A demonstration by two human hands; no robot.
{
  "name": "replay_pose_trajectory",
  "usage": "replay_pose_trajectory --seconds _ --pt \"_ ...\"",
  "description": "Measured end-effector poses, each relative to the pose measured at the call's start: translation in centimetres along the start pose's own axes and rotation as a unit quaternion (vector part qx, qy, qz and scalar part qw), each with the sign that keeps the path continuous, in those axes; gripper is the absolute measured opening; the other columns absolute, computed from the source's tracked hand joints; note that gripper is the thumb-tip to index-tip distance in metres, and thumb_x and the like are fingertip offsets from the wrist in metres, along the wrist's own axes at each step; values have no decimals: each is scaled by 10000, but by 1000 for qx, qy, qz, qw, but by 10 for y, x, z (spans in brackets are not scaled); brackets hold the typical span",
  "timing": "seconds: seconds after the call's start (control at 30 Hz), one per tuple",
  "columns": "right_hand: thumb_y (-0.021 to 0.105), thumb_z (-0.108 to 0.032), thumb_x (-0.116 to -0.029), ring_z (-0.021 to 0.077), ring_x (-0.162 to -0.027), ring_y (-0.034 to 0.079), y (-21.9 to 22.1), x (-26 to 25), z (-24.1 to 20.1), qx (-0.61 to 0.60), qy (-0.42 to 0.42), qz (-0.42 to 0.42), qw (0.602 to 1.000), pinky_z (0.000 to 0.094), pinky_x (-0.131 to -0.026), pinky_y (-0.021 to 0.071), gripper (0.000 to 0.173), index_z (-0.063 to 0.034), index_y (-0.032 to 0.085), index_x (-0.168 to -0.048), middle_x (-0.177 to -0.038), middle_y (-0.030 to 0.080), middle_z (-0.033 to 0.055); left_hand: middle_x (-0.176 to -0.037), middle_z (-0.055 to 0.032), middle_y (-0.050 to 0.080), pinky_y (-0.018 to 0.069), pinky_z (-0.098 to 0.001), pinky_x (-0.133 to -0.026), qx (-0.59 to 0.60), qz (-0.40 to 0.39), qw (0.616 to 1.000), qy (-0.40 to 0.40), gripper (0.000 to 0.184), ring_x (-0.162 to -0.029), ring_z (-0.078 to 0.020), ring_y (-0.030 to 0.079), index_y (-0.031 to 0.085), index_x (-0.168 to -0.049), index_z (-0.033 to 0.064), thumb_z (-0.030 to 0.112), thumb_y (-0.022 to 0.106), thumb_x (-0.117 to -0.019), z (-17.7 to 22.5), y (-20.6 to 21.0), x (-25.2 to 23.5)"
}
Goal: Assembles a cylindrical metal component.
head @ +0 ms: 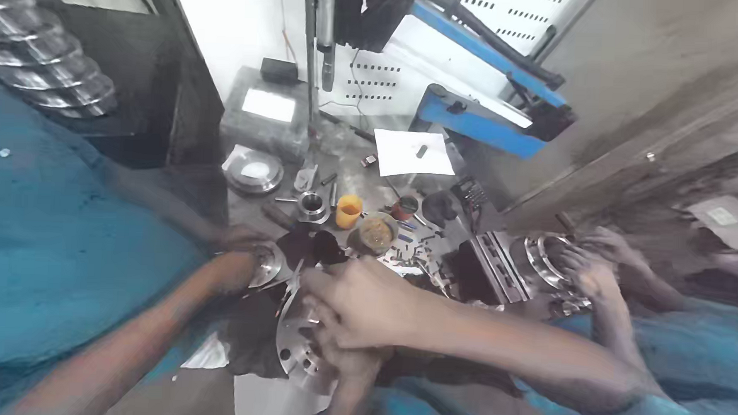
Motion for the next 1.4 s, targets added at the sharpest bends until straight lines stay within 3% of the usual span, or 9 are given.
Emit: replay_pose_trajectory --seconds 0.13,0.33,0.47,0.57,0.67,0.73,0.97,1.1,1.4 --pt "577 -108 -990 193 -785 689 2 7 46 -179 141 26 973 430 -730 573 200 -48 737 -1093 -883 723 91 -775 51 729 596 -248 -643 -53 -10 995 80 213 -721 -36 701 737 -837 205 346 595 -908 14 27 -9" --pt "497 -126 -1039 70 -507 563 8 29 78 -300 212 93 925 245 -464 496 224 -104 719 -1050 -709 648 -1 -875 -14 746 614 -296 -783 -70 46 996 8 350 -839 -87 722 709 -968 96 426 667 -858 11 21 -7" --pt "512 -308 -1057 87 -899 681 -3 47 74 -192 24 87 977 268 -729 606 319 -84 735 -1013 -1114 698 24 -949 13 745 598 -306 -851 -31 -12 999 -30 455 -914 -73 710 712 -1045 143 565 706 -874 11 1 -5" --pt "494 -547 -1043 143 -1193 631 -4 55 76 -119 -94 27 988 336 -966 570 465 -171 716 -1203 -1350 629 57 -949 75 723 577 -245 -786 -23 -113 992 -44 328 -854 -24 679 657 -1095 158 399 756 -896 16 -8 1" --pt "500 -540 -1045 109 -1200 621 -12 50 76 -62 -143 4 988 289 -988 539 434 -193 714 -1194 -1307 659 21 -1085 -34 698 600 -272 -906 -141 -140 980 13 521 -994 -65 694 520 -1261 -71 90 793 -849 23 -4 13" --pt "517 -480 -1058 105 -1144 649 -18 40 73 -39 -160 -29 986 293 -957 557 381 -164 724 -1109 -1211 691 20 -1110 -111 703 612 -294 -914 -226 -83 969 50 655 -1014 -109 707 526 -1286 -113 114 866 -774 21 -11 22" --pt "462 -471 -1075 128 -1195 634 -22 29 79 8 -162 -103 981 316 -986 550 419 -134 709 -1104 -1248 678 36 -1053 -119 715 597 -287 -876 -253 -46 957 135 546 -955 -116 698 655 -1161 -63 207 902 -755 23 -16 29" --pt "443 -452 -1087 131 -1061 687 -25 34 93 20 -139 -86 986 309 -896 585 433 -117 715 -1124 -1164 719 61 -1084 -133 731 625 -292 -875 -213 -50 964 153 408 -969 -132 725 711 -1128 -57 122 872 -798 20 -13 25" --pt "412 -442 -1103 37 -995 667 -11 51 114 -29 -134 -40 990 217 -870 552 436 -121 704 -1063 -1057 714 0 -1124 -74 744 586 -273 -905 -354 -23 934 38 485 -984 -87 711 701 -1256 39 303 805 -863 23 -10 20"
Point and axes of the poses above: each hand's wrist, its own x-axis away from the middle knuckle, its own y-axis out of the palm, z = x × y, the point moved 7 cm from there along -x, towards the middle knuckle
